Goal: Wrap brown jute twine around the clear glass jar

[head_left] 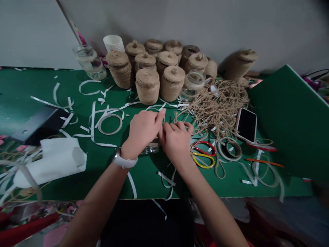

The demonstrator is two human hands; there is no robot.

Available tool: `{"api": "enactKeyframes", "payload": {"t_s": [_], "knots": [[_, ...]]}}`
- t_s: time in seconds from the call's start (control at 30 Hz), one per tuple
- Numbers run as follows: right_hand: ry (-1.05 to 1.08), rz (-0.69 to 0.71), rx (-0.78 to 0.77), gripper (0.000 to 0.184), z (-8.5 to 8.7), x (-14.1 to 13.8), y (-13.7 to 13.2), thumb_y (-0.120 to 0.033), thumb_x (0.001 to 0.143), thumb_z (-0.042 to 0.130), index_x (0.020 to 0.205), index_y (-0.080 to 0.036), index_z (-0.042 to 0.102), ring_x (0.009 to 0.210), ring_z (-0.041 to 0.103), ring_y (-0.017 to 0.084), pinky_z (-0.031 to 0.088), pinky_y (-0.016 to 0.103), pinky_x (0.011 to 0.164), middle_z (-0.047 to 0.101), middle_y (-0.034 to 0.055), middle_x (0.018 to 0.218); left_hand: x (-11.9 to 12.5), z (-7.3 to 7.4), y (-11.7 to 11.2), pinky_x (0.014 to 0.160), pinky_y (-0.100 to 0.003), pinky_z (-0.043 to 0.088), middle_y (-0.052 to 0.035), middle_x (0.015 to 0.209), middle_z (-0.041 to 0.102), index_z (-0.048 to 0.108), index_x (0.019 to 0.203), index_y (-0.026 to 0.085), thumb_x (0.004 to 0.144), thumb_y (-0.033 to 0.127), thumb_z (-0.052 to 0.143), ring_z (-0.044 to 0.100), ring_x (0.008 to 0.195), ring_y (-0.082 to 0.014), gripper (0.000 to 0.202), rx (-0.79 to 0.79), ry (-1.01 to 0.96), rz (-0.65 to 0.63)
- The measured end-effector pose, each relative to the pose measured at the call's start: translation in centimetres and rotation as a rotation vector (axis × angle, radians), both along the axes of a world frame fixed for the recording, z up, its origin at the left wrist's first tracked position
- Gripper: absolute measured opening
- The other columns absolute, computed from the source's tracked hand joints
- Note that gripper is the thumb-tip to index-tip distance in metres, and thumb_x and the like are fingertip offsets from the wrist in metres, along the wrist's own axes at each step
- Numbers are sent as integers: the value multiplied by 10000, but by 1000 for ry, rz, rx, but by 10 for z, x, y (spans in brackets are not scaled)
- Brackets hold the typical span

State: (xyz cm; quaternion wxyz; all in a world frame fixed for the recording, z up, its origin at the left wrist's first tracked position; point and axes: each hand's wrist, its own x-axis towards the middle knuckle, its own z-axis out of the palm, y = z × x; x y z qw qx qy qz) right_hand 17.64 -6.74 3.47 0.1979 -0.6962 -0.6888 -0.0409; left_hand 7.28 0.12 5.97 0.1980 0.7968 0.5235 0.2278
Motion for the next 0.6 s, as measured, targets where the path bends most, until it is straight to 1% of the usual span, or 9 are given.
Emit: {"api": "enactKeyframes", "payload": {"t_s": [0.03, 0.1, 0.2, 0.27, 0.3, 0.37, 0.5, 0.57, 0.6], "knots": [[6, -6, 1, 362, 1, 1, 1, -316, 1005, 414, 810, -190, 693, 838, 554, 233, 261, 424, 913, 749, 61, 800, -3, -2, 1, 679, -368, 443, -77, 581, 637, 597, 528, 225, 985, 551, 349, 623, 648, -258, 614, -26, -15, 14], [21, -31, 9, 426, 2, 5, 2, -330, 1022, 367, 778, -192, 688, 820, 553, 228, 264, 424, 911, 743, 60, 773, -11, -8, 6, 708, -367, 464, -68, 657, 706, 674, 583, 236, 983, 572, 344, 647, 669, -247, 618, -70, -134, 40], [32, -66, 23, 458, 0, 10, 4, -351, 1028, 352, 755, -192, 683, 813, 559, 223, 270, 420, 904, 743, 55, 765, -22, -17, 10, 835, -354, 500, -43, 776, 761, 714, 638, 249, 983, 565, 371, 696, 802, -226, 581, -133, -455, 78], [29, -84, 28, 449, -2, 12, 4, -353, 1026, 365, 753, -193, 685, 815, 566, 218, 272, 416, 901, 744, 51, 766, -24, -21, 10, 917, -356, 500, -40, 803, 765, 702, 624, 241, 992, 536, 377, 707, 867, -211, 573, -157, -647, 108], [26, -90, 31, 441, -3, 12, 4, -351, 1024, 373, 758, -194, 688, 816, 569, 216, 273, 415, 900, 745, 50, 767, -23, -23, 9, 939, -360, 499, -42, 807, 764, 695, 617, 234, 995, 522, 382, 709, 876, -204, 569, -163, -712, 123], [17, -93, 34, 421, -7, 12, 3, -344, 1020, 391, 766, -194, 692, 816, 572, 214, 274, 415, 898, 749, 49, 771, -20, -25, 6, 958, -364, 498, -44, 808, 761, 691, 616, 225, 996, 504, 396, 710, 874, -196, 555, -175, -779, 135], [-1, -97, 49, 383, -17, 8, 3, -316, 1005, 437, 744, -188, 686, 784, 573, 207, 273, 400, 875, 751, 34, 750, -16, -30, 3, 945, -360, 510, -46, 804, 756, 670, 611, 219, 997, 503, 387, 711, 880, -195, 556, -219, -836, 110], [-16, -110, 81, 377, -19, 5, 4, -308, 998, 455, 719, -188, 679, 760, 570, 201, 268, 386, 861, 744, 22, 720, -19, -28, 4, 940, -363, 511, -50, 824, 756, 651, 620, 215, 1004, 503, 352, 708, 889, -200, 566, -226, -827, 97], [-24, -114, 99, 377, -19, 3, 4, -306, 995, 463, 706, -189, 674, 756, 569, 200, 266, 382, 857, 740, 18, 708, -21, -26, 5, 932, -364, 509, -52, 838, 756, 641, 631, 213, 1005, 496, 350, 705, 887, -203, 552, -219, -783, 82]]}}
